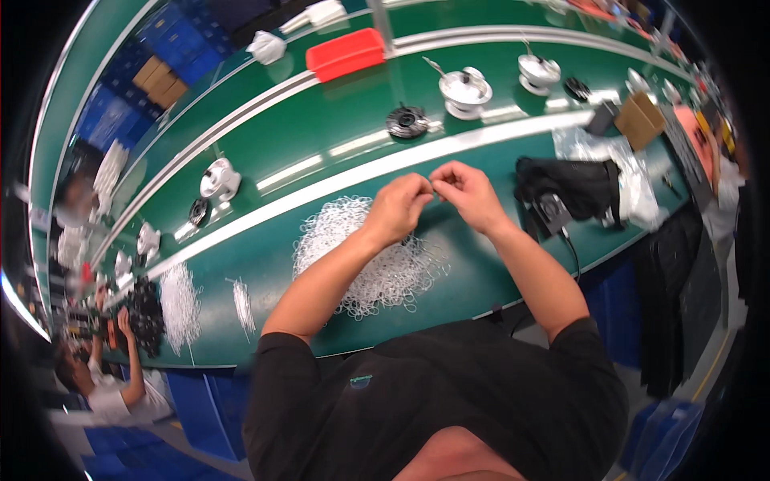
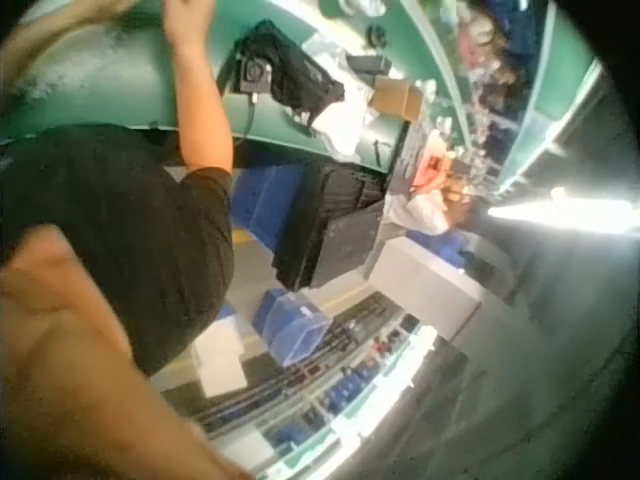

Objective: The person assembles small white circular electronic devices on a green workbench. They repeatedly pick up white zip ties, thread them through the device housing, and secure them by hand. The person handles the devices one at a time, moving them along the assembly line.

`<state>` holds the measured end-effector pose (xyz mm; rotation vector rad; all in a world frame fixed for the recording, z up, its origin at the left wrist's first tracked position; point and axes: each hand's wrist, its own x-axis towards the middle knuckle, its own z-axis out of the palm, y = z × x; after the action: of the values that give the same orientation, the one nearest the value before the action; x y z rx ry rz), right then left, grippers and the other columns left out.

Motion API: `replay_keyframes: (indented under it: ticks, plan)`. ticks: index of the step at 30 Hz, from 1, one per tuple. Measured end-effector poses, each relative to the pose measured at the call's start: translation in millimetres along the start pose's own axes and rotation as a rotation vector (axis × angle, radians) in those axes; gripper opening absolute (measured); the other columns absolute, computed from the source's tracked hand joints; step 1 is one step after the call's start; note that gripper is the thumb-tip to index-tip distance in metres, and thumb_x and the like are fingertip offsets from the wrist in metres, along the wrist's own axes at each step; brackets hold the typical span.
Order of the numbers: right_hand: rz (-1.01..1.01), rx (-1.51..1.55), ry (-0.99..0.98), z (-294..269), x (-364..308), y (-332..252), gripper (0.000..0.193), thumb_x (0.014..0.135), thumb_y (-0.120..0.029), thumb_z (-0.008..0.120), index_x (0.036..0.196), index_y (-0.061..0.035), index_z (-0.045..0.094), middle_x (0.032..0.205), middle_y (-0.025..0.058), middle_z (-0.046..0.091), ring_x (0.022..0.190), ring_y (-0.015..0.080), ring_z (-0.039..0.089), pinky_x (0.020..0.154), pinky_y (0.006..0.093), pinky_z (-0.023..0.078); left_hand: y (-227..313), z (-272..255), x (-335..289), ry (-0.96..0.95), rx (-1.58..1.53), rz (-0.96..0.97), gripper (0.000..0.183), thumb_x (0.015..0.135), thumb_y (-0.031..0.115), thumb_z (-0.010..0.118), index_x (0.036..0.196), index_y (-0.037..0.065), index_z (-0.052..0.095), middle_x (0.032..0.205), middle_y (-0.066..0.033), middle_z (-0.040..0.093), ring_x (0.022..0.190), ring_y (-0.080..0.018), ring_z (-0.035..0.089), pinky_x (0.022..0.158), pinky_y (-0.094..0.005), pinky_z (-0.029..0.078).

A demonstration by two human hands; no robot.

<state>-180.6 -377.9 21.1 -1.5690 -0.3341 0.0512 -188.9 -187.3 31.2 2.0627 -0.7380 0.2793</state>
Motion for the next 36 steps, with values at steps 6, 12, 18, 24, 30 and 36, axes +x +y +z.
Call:
replay_keyframes:
  ticks: [6, 12, 18, 24, 30, 36]
  plan:
    - [-0.440, -0.458, -0.030, 22, -10, -32, 0.009, 0.085, 0.000, 0.069, 0.094, -0.0003, 0.066, 0.083, 0.0080, 0.066, 0.074, 0.0185, 0.064, 0.071, 0.0297, 0.052, -25, -4, -16, -0.115, -0.787, -0.389, 0.013, 0.090, 0.008, 0.070, 0.098, 0.003, 0.060, 0.085, -0.0048, 0.067, 0.074, -0.0107, 0.063, 0.066, -0.0254, 0.051]
    - [-0.373, -0.248, -0.121, 34, -7, -26, 0.010, 0.086, 0.002, 0.070, 0.095, -0.0001, 0.065, 0.087, 0.0072, 0.067, 0.078, 0.0152, 0.064, 0.073, 0.0267, 0.052, -15, -28, -36, -0.218, -1.194, -0.535, 0.015, 0.086, 0.005, 0.073, 0.096, 0.003, 0.064, 0.079, -0.0031, 0.065, 0.068, -0.0098, 0.061, 0.061, -0.0238, 0.049]
    - [-0.119, -0.011, -0.252, 38, -3, -20, 0.012, 0.089, -0.003, 0.069, 0.099, 0.0002, 0.064, 0.090, 0.0029, 0.067, 0.081, 0.0095, 0.062, 0.076, 0.0240, 0.050, -9, -30, -53, -0.274, -1.379, -0.525, 0.009, 0.091, 0.010, 0.068, 0.095, 0.005, 0.062, 0.082, -0.0039, 0.065, 0.069, -0.0108, 0.062, 0.061, -0.0247, 0.050]
    - [-0.092, -0.192, -0.106, 19, 5, 2, 0.011, 0.090, -0.007, 0.068, 0.099, -0.0011, 0.066, 0.091, 0.0014, 0.067, 0.085, 0.0094, 0.061, 0.080, 0.0247, 0.049, -26, -72, -56, 0.029, -1.442, -0.366, 0.009, 0.098, 0.014, 0.060, 0.101, 0.005, 0.058, 0.087, -0.0100, 0.069, 0.071, -0.0156, 0.068, 0.061, -0.0302, 0.057]
    - [-0.020, -0.368, 0.161, -49, -17, 61, 0.014, 0.091, -0.009, 0.067, 0.102, -0.0005, 0.065, 0.083, -0.0010, 0.063, 0.075, 0.0065, 0.055, 0.071, 0.0229, 0.048, -109, -180, -61, 0.889, -1.016, -0.398, 0.012, 0.096, 0.012, 0.063, 0.099, 0.001, 0.065, 0.090, -0.0101, 0.069, 0.071, -0.0141, 0.064, 0.064, -0.0266, 0.055]
    - [-0.092, -0.543, 0.188, -30, -22, 51, 0.013, 0.089, -0.010, 0.068, 0.097, -0.0006, 0.065, 0.082, 0.0034, 0.064, 0.069, 0.0114, 0.055, 0.066, 0.0268, 0.046, -228, -263, -93, 1.291, -0.570, -0.877, 0.062, 0.095, 0.042, 0.063, 0.124, -0.011, 0.047, 0.114, -0.0249, 0.059, 0.083, -0.0304, 0.068, 0.063, -0.0358, 0.060]
